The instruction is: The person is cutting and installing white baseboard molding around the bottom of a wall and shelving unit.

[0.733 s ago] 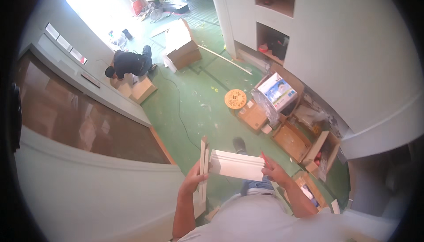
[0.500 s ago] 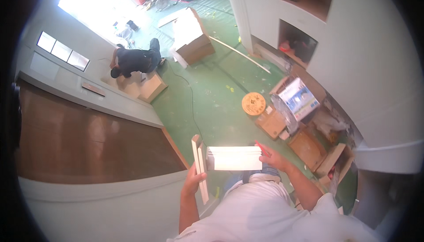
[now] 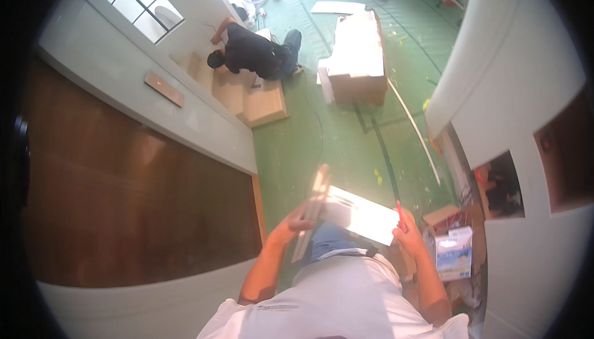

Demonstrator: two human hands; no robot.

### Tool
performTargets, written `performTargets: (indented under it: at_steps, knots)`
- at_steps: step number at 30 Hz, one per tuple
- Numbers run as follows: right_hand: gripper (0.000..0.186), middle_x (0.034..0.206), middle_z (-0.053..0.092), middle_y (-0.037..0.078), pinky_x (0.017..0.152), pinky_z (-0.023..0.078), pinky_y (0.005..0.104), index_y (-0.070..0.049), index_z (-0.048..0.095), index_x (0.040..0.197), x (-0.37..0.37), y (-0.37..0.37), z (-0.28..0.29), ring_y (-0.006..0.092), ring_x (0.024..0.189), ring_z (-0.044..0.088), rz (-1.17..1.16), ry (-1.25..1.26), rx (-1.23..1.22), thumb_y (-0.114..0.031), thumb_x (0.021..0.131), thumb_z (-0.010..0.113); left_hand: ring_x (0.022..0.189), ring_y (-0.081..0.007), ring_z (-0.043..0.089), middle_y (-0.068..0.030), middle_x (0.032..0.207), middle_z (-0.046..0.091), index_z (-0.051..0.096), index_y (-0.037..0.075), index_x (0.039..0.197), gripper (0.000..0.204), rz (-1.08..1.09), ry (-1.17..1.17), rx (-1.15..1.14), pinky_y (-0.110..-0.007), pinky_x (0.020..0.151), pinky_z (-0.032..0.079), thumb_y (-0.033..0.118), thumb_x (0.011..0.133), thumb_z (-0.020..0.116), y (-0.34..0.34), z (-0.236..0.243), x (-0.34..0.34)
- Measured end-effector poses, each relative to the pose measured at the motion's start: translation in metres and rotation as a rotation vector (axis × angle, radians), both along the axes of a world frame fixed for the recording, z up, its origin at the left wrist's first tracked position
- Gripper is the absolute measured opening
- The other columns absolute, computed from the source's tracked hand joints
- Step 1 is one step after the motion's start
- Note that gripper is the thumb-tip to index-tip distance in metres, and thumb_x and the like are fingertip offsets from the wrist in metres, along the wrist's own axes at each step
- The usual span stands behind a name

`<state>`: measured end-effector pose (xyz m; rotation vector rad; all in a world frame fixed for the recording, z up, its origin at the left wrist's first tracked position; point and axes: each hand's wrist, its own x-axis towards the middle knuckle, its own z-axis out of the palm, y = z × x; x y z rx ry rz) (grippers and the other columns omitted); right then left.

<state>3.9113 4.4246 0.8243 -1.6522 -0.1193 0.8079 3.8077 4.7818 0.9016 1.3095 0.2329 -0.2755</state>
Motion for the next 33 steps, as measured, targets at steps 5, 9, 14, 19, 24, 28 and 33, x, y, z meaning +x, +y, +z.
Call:
performTargets:
  at_steps: [5,9,14,19,24,28,33]
  knots:
    - [0.077,0.138,0.047,0.008,0.103,0.037,0.0318,-0.006,0.034,0.149,0.068,0.017,0.031,0.0171,0.12,0.047,-0.205,0.016,0.041,-0.022,0.081,0.066,0.133,-0.0246,0.036,-0.0145,0.144,0.04,0.03,0.001,0.149,0.106,-0.225,-0.08,-0.06,-0.037,0.111,0.026,0.053,0.068,0.073,0.03,0.02,0.14]
    - [0.076,0.135,0.047,0.008,0.1,0.038,0.0278,-0.005,0.03,0.151,0.112,0.032,0.041,0.0157,0.115,0.047,-0.344,0.05,0.044,-0.017,0.084,0.062,0.134,-0.0228,0.035,-0.0138,0.146,0.038,0.03,0.0,0.149,0.103,-0.356,-0.119,-0.081,-0.038,0.111,0.026,0.054,0.072,0.073,0.041,0.024,0.235]
    - [0.077,0.141,0.044,0.008,0.102,0.037,0.0284,-0.005,0.024,0.154,0.189,0.049,0.036,0.015,0.121,0.046,-0.366,0.149,-0.01,-0.014,0.087,0.061,0.138,-0.0262,0.032,-0.0146,0.148,0.038,0.03,0.001,0.15,0.104,-0.428,-0.147,-0.017,-0.04,0.115,0.022,0.051,0.07,0.075,0.055,0.016,0.334]
    - [0.076,0.151,0.037,0.01,0.11,0.03,0.031,-0.005,0.023,0.154,0.317,0.089,0.051,0.0189,0.134,0.04,-0.265,0.172,0.093,-0.015,0.089,0.063,0.12,-0.0203,0.045,-0.0099,0.126,0.05,0.044,0.001,0.137,0.09,-0.336,-0.028,0.033,-0.035,0.102,0.035,0.05,0.067,0.074,0.085,-0.004,0.408]
    - [0.073,0.154,0.033,0.012,0.115,0.027,0.0343,-0.001,0.023,0.153,0.414,0.105,0.043,0.0211,0.139,0.035,-0.085,0.118,0.308,-0.015,0.093,0.062,0.107,-0.0179,0.048,-0.0051,0.112,0.05,0.048,-0.001,0.128,0.086,-0.077,0.163,-0.034,-0.029,0.094,0.035,0.05,0.063,0.074,0.105,0.008,0.465]
    - [0.074,0.154,0.032,0.012,0.115,0.026,0.0344,-0.002,0.022,0.153,0.498,0.118,0.058,0.0205,0.141,0.032,-0.007,0.203,0.306,-0.016,0.093,0.063,0.101,-0.0176,0.051,-0.0062,0.11,0.052,0.051,0.0,0.123,0.082,-0.019,0.181,-0.096,-0.028,0.085,0.039,0.049,0.062,0.074,0.119,0.012,0.516]
    - [0.073,0.154,0.033,0.01,0.114,0.027,0.0343,-0.007,0.026,0.153,0.598,0.128,0.058,0.0211,0.14,0.033,0.135,0.164,0.262,-0.02,0.092,0.063,0.096,-0.0171,0.052,-0.0062,0.107,0.052,0.051,0.0,0.123,0.083,0.089,0.108,-0.064,-0.028,0.081,0.041,0.051,0.062,0.074,0.118,0.004,0.576]
